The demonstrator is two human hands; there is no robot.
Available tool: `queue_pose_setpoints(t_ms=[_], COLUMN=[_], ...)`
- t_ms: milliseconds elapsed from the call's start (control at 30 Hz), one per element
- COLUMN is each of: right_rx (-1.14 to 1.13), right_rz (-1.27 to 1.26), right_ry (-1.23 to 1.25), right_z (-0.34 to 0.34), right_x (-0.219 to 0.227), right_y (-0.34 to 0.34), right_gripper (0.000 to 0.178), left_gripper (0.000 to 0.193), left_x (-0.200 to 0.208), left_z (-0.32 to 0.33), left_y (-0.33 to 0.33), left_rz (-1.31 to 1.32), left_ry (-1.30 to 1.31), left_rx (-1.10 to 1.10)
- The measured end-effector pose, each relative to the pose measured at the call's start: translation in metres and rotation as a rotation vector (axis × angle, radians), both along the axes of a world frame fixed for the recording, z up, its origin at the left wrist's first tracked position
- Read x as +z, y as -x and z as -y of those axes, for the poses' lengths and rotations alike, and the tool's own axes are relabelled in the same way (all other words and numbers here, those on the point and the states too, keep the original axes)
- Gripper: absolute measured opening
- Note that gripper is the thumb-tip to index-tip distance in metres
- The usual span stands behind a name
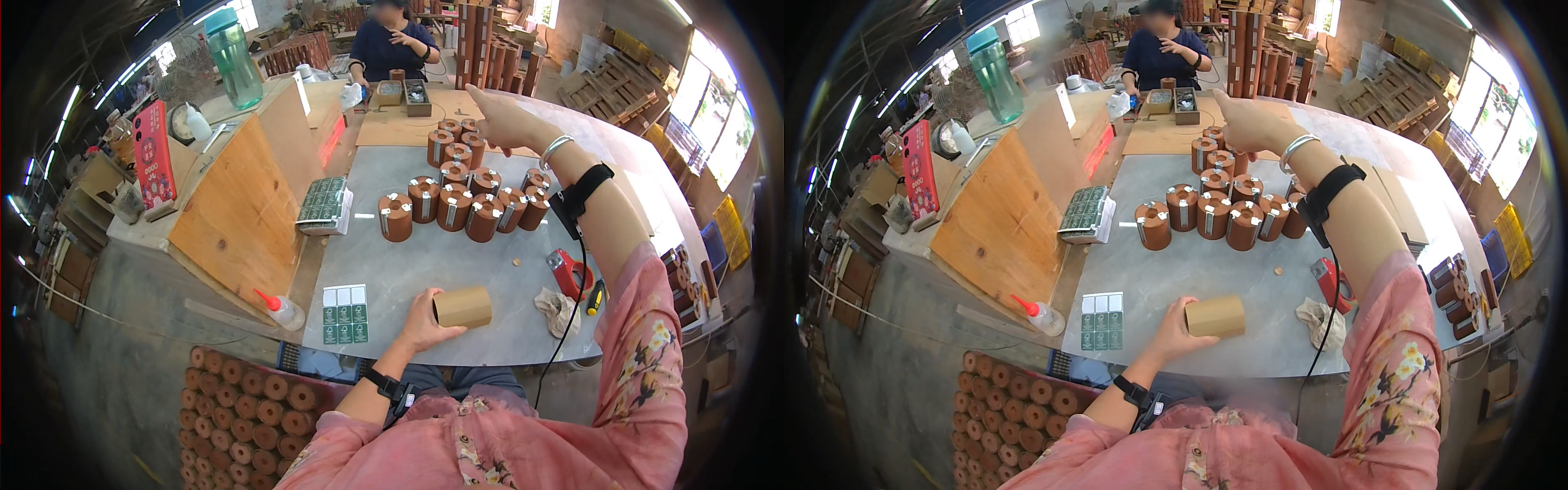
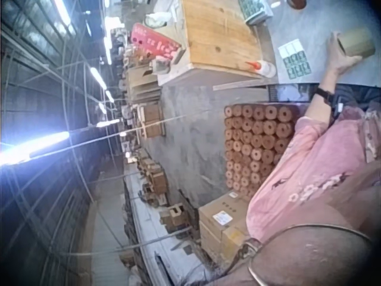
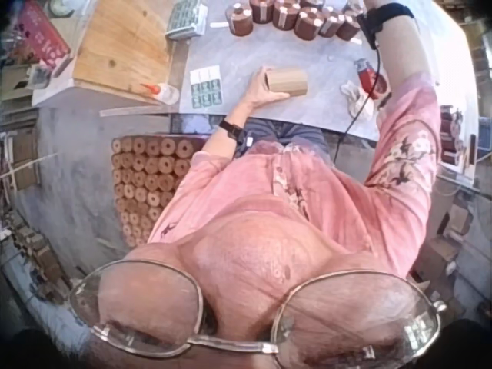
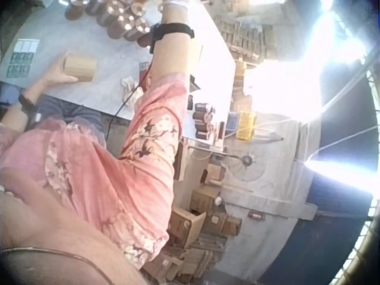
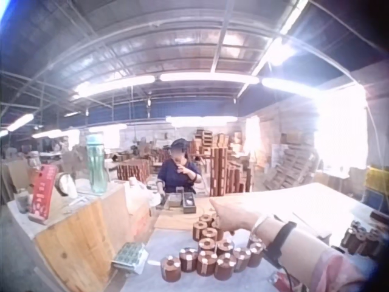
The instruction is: The recorder applies labels and wraps cardboard around cylindrical wooden components in a factory setting.
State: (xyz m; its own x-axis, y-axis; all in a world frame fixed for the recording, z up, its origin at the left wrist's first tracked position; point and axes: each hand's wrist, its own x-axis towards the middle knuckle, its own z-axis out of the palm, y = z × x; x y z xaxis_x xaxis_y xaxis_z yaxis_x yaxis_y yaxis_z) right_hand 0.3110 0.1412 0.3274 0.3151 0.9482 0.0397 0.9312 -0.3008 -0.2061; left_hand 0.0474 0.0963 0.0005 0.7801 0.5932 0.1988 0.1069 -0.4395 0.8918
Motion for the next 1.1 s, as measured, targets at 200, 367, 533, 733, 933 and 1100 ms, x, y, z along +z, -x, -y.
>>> queue_pose_setpoints(t_ms=[200, 367, 533, 733, 933, 1100], right_rx=[-0.072, -0.04, -0.032, 0.005, -0.098, 0.072], right_rz=[0.035, -0.05, 0.143, 0.308, 0.011, 0.232], right_ry=[-0.175, -0.106, -0.258, -0.248, -0.091, -0.242], right_z=[-0.038, -0.045, -0.042, -0.035, -0.025, -0.033], right_x=[0.051, 0.062, 0.072, 0.077, 0.072, 0.073], right_y=[-0.026, -0.046, -0.057, -0.059, -0.05, -0.053], right_gripper=[0.077, 0.094, 0.051, 0.062, 0.056, 0.055], left_gripper=[0.084, 0.087, 0.089, 0.089, 0.085, 0.084], left_x=[-0.005, -0.006, 0.002, 0.007, 0.005, 0.003], left_z=[0.0, 0.0, 0.001, 0.0, 0.001, 0.003], left_y=[-0.003, -0.003, 0.0, 0.0, -0.001, -0.001], left_rz=[0.012, 0.004, -0.02, -0.008, 0.005, 0.025], left_ry=[-0.01, -0.011, 0.021, 0.061, 0.031, 0.012], left_rx=[0.025, -0.005, 0.005, -0.031, -0.008, 0.023])
